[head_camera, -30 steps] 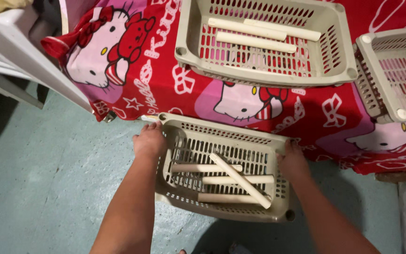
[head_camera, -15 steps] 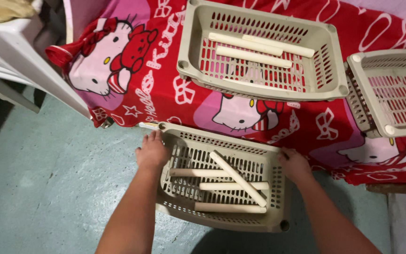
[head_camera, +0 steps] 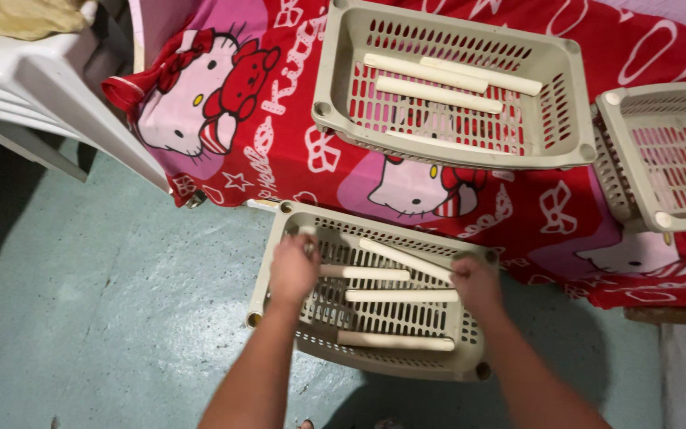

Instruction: The person disassembles a plastic multi-tier storage cart, pulling the white plastic tubes out of the corner sockets of the basket trays. They then stack the baskets on the bed and place the removed tubes inside the top basket.

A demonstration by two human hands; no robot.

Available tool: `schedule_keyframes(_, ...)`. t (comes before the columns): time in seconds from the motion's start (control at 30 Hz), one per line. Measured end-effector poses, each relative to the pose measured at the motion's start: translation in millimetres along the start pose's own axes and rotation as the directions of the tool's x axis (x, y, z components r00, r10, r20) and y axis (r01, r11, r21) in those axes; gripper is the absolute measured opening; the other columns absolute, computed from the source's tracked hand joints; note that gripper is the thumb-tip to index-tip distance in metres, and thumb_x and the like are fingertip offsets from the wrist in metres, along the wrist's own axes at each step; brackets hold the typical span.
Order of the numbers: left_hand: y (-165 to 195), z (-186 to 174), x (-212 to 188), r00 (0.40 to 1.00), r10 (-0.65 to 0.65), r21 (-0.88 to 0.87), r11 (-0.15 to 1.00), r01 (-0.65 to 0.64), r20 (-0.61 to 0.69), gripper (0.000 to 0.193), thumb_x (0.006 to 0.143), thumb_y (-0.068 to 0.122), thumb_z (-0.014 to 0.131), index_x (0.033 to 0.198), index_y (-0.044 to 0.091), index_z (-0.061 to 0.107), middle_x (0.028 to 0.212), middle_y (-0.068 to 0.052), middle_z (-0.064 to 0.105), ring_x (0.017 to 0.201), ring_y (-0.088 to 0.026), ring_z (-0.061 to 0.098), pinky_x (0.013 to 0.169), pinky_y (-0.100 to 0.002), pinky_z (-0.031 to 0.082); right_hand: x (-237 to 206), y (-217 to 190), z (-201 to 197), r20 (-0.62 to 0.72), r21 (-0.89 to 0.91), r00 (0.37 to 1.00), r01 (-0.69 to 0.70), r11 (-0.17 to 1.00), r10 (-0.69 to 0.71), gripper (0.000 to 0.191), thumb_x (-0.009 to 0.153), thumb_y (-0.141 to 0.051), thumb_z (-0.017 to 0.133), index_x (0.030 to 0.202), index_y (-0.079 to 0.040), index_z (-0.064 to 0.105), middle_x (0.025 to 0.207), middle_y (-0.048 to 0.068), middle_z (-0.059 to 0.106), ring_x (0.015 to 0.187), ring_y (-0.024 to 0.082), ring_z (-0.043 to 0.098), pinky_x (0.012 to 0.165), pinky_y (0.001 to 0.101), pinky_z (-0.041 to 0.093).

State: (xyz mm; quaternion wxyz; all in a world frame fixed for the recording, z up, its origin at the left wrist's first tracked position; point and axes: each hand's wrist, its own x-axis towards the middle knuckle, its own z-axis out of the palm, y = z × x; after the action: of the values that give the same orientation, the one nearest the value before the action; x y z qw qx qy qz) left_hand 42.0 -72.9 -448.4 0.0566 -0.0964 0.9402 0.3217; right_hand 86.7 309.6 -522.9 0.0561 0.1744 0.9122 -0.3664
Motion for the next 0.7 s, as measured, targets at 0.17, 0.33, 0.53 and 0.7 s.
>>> schedule_keyframes(0.17,-9,27,-30,0.99,0.005,0.04,0.999,-0.011,0.141,0.027,0.086,0.02,0.068,0.113,0.021,0.072,0.124,-0.006,0.064,0.119,-0.031,0.057,0.1,-0.046,0.048,-22,10,29,-0.021,-0.268,0.998,0.051,0.962,-0.058,0.039,0.078,-0.014,0.081,0.116,-0.013,0.073,0.121,0.012,0.068,0.108,0.035,0.063,0.088,0.0447,0.052)
schedule_keyframes(0.33,-19,59,-28,0.956,0.05,0.202,0.973,-0.113,0.29,0.039,0.087,0.016,0.063,0.126,0.024,0.068,0.14,0.004,0.058,0.135,-0.023,0.045,0.11,-0.043,0.036,-19,6,35,0.054,-0.35,0.998,0.038,0.936,-0.021,0.045,0.087,-0.015,0.074,0.131,-0.017,0.067,0.128,0.009,0.068,0.108,0.03,0.068,0.1,0.0442,0.053)
schedule_keyframes(0.53,-30,92,-10,0.92,0.175,0.321,0.901,-0.293,0.35,0.049,0.094,0.013,0.053,0.14,0.03,0.057,0.15,0.003,0.05,0.144,-0.025,0.035,0.114,-0.048,0.028,-11,6,41,0.063,-0.441,0.998,0.055,0.896,-0.03,0.046,0.086,-0.015,0.073,0.132,-0.019,0.065,0.134,0.007,0.064,0.116,0.032,0.061,0.1,0.045,0.05)
schedule_keyframes(0.7,-22,117,-8,0.888,0.191,0.379,0.851,-0.362,0.418,0.05,0.092,0.015,0.055,0.14,0.028,0.056,0.148,0.001,0.05,0.142,-0.025,0.037,0.114,-0.051,0.028,-13,10,45,0.022,-0.457,0.998,0.06,0.888,-0.056,0.049,0.084,-0.015,0.075,0.131,-0.018,0.064,0.131,0.009,0.062,0.12,0.034,0.057,0.102,0.0462,0.048)
